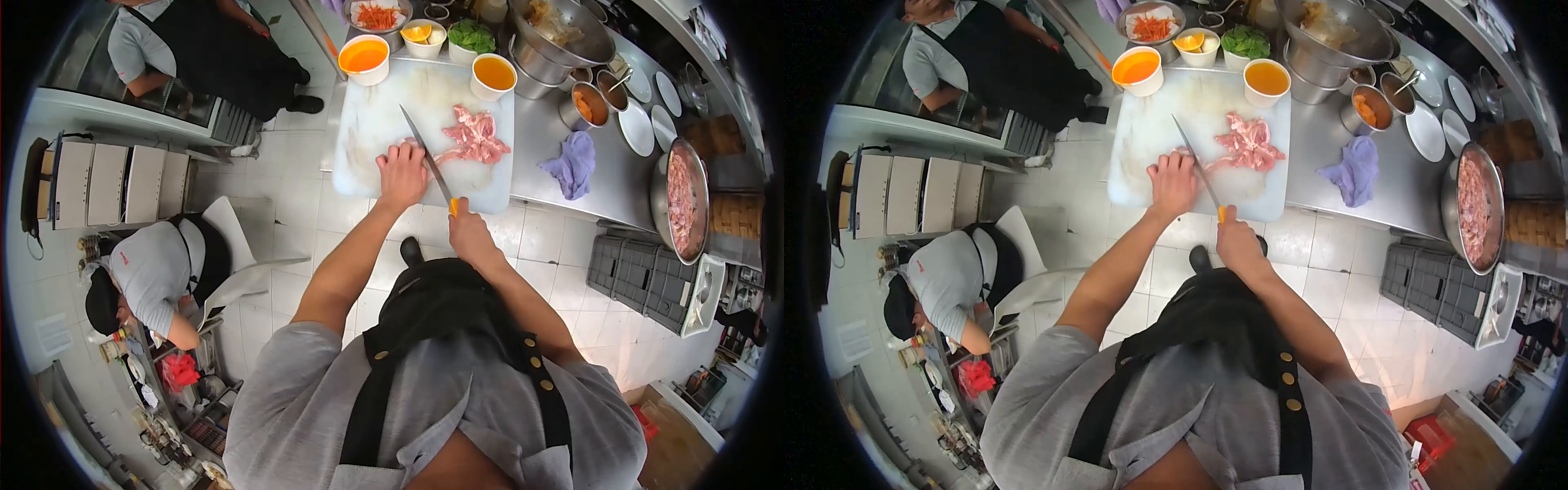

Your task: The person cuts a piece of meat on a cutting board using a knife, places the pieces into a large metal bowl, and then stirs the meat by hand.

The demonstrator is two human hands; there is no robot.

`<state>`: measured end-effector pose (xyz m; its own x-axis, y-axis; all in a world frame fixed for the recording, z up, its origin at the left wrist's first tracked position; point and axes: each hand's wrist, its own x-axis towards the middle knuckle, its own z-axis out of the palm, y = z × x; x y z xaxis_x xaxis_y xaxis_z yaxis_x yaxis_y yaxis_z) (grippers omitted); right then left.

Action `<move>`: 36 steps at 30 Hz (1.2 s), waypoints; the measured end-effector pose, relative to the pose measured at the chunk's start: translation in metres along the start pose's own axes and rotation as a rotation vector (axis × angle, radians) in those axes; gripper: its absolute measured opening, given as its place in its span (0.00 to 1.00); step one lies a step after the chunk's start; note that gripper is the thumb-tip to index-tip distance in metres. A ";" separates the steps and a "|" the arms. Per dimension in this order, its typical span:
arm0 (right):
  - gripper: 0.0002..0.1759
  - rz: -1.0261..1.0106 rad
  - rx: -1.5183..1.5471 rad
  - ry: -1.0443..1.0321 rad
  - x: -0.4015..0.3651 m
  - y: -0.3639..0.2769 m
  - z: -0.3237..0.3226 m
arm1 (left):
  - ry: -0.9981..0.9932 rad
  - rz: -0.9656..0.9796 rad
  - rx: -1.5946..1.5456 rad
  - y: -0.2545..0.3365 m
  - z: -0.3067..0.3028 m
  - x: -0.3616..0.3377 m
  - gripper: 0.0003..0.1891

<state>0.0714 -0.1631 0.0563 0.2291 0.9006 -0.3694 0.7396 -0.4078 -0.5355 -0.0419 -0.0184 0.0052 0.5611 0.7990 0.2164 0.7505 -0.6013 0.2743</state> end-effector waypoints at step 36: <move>0.18 -0.035 -0.256 -0.281 -0.014 0.034 -0.050 | 0.034 -0.311 -0.128 0.005 -0.003 0.010 0.17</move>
<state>0.1251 -0.1826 0.0811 0.0444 0.8226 -0.5669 0.8860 -0.2946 -0.3580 -0.0333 -0.0140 0.0114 0.2987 0.9448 0.1350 0.8326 -0.3271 0.4469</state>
